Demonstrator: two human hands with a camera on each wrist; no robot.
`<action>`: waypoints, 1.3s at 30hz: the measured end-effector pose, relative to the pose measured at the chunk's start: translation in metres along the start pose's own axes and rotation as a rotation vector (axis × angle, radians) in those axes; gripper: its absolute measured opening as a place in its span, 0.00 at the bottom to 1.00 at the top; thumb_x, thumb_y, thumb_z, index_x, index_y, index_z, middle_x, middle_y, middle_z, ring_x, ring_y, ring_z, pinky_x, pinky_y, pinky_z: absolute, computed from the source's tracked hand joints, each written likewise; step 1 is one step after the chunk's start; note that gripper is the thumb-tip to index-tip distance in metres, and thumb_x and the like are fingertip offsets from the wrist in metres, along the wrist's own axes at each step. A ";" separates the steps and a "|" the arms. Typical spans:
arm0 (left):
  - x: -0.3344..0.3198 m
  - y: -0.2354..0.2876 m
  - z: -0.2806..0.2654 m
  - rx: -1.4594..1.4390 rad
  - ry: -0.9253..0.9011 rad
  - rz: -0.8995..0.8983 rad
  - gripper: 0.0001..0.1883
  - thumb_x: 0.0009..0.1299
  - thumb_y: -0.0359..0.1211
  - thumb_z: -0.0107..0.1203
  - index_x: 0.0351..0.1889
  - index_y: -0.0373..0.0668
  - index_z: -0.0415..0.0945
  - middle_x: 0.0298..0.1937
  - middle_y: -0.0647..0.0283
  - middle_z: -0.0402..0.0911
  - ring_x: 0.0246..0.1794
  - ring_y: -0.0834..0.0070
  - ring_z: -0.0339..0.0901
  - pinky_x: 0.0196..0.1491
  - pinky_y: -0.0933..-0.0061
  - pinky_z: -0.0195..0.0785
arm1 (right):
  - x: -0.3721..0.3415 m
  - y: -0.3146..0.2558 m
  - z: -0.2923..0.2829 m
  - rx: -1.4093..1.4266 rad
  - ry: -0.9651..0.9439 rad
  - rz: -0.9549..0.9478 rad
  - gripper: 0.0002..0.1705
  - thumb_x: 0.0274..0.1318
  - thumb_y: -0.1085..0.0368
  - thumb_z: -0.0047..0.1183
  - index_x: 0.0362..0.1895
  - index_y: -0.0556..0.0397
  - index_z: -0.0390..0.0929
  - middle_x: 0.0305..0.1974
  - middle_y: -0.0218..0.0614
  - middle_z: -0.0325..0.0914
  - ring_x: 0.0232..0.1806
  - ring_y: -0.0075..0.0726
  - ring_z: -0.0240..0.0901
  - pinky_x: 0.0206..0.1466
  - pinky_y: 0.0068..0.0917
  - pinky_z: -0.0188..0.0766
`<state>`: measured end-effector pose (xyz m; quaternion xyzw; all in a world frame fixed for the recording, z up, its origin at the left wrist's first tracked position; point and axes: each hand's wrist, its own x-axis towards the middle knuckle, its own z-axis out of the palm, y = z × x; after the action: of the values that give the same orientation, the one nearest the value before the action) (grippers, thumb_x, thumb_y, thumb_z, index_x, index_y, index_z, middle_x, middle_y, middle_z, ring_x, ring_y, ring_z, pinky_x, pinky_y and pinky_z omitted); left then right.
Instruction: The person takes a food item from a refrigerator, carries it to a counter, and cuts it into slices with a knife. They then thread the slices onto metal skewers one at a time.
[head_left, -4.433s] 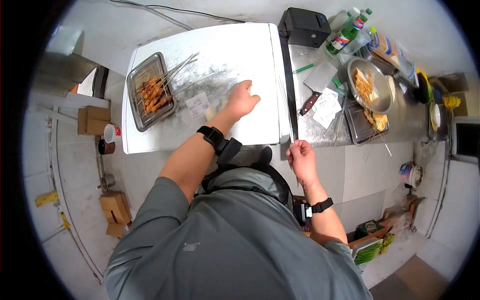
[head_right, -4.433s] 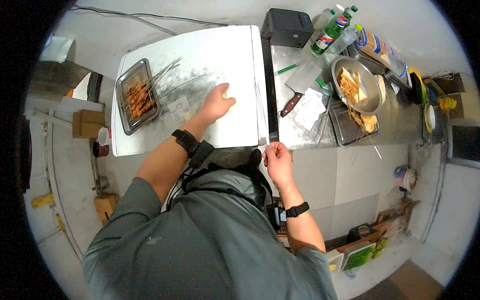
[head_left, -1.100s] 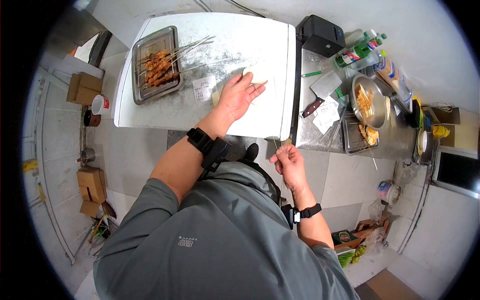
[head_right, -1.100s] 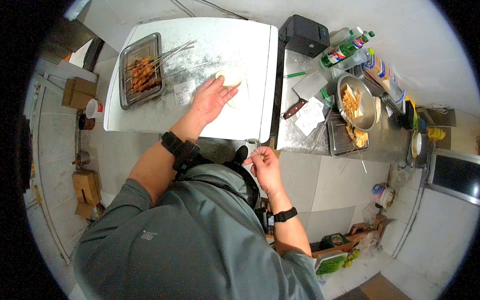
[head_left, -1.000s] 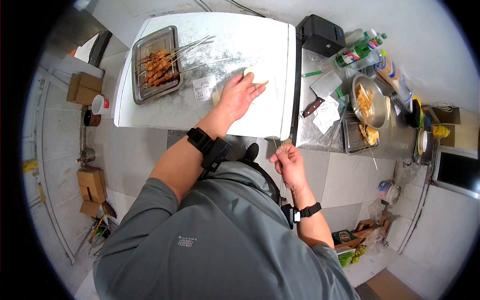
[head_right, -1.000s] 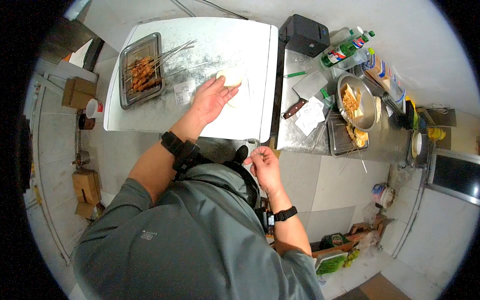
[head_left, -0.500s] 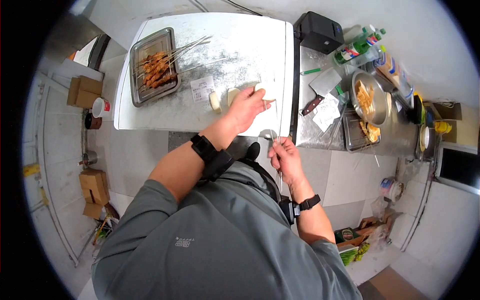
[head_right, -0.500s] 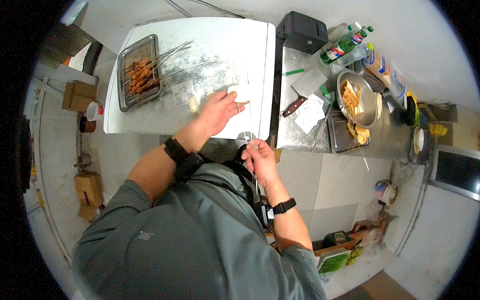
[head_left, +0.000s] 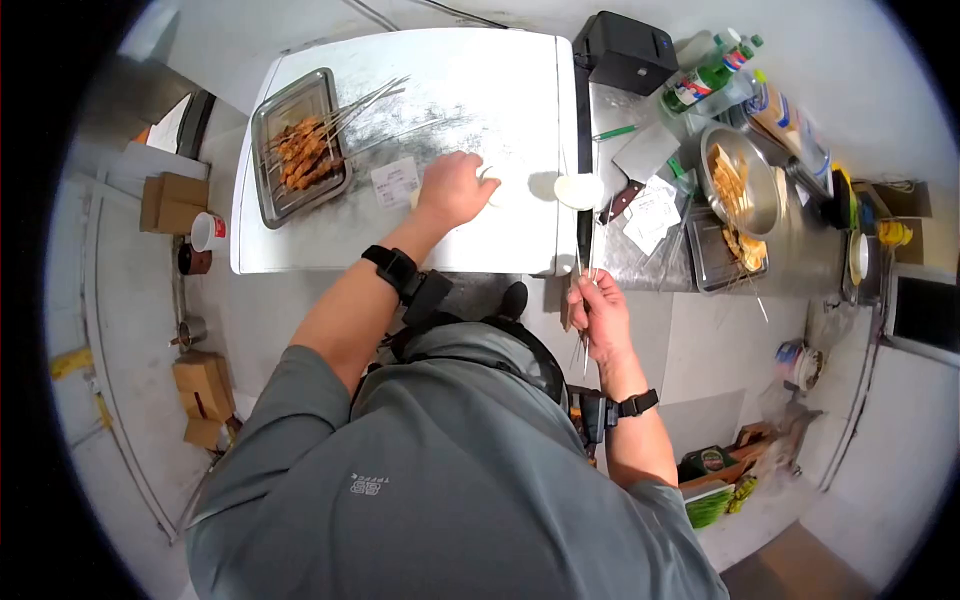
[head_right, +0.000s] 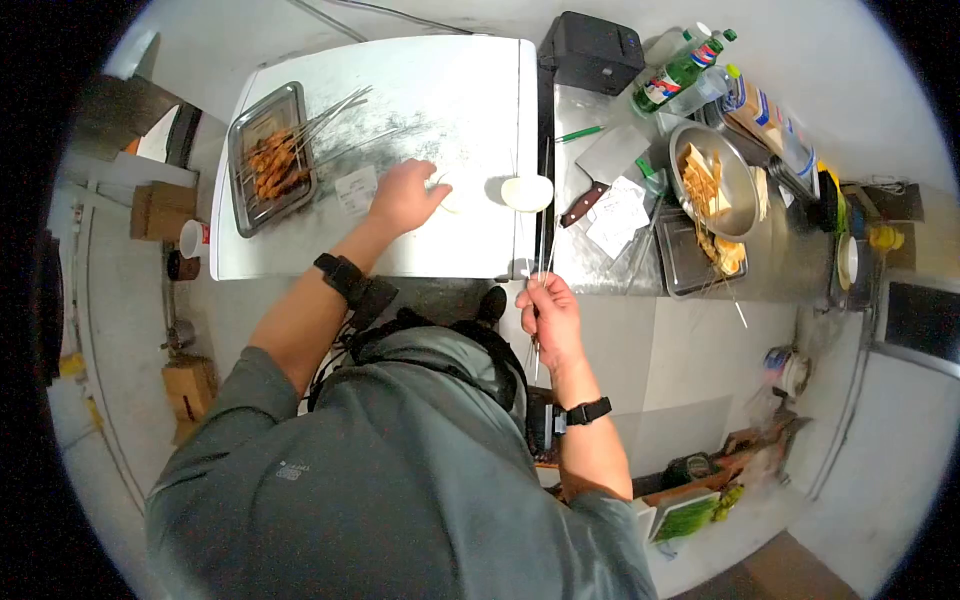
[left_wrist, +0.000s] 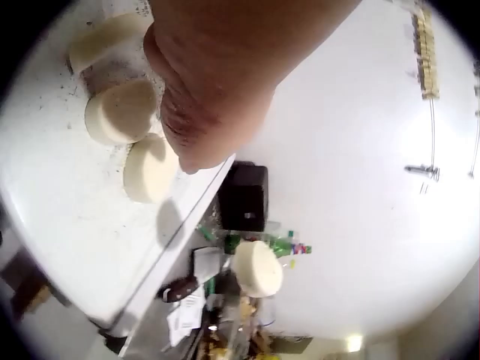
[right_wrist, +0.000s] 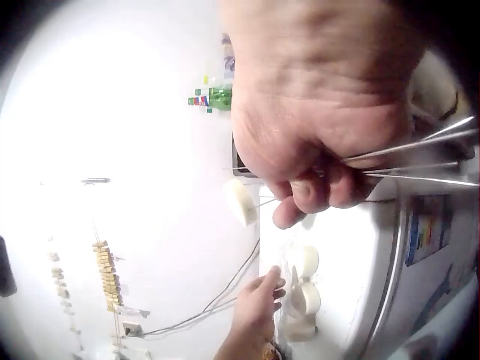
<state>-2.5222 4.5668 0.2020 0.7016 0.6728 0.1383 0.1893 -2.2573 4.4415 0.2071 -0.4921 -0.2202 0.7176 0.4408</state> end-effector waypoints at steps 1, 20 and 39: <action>0.001 -0.001 0.007 0.003 -0.001 0.004 0.24 0.62 0.45 0.60 0.50 0.38 0.76 0.44 0.52 0.79 0.47 0.58 0.76 0.52 0.62 0.68 | -0.002 0.001 -0.003 0.013 0.013 -0.004 0.03 0.66 0.66 0.48 0.38 0.49 0.71 0.23 0.33 0.75 0.11 0.18 0.55 0.14 0.18 0.51; -0.005 0.044 0.049 -0.110 -0.134 0.153 0.20 0.63 0.34 0.58 0.53 0.39 0.74 0.46 0.51 0.78 0.51 0.53 0.73 0.55 0.56 0.64 | -0.011 0.008 -0.021 -0.006 0.082 -0.013 0.03 0.64 0.68 0.49 0.39 0.52 0.71 0.23 0.34 0.75 0.11 0.19 0.55 0.14 0.19 0.50; 0.000 0.018 -0.009 -1.867 -0.258 -0.243 0.19 0.76 0.36 0.47 0.57 0.30 0.65 0.57 0.53 0.71 0.56 0.58 0.74 0.55 0.62 0.72 | -0.024 0.004 0.000 -0.200 -0.099 0.071 0.02 0.65 0.67 0.50 0.39 0.51 0.70 0.22 0.34 0.77 0.11 0.15 0.51 0.14 0.16 0.46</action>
<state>-2.5099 4.5674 0.2181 0.2020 0.3329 0.5210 0.7595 -2.2554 4.4190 0.2166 -0.5052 -0.2948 0.7306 0.3524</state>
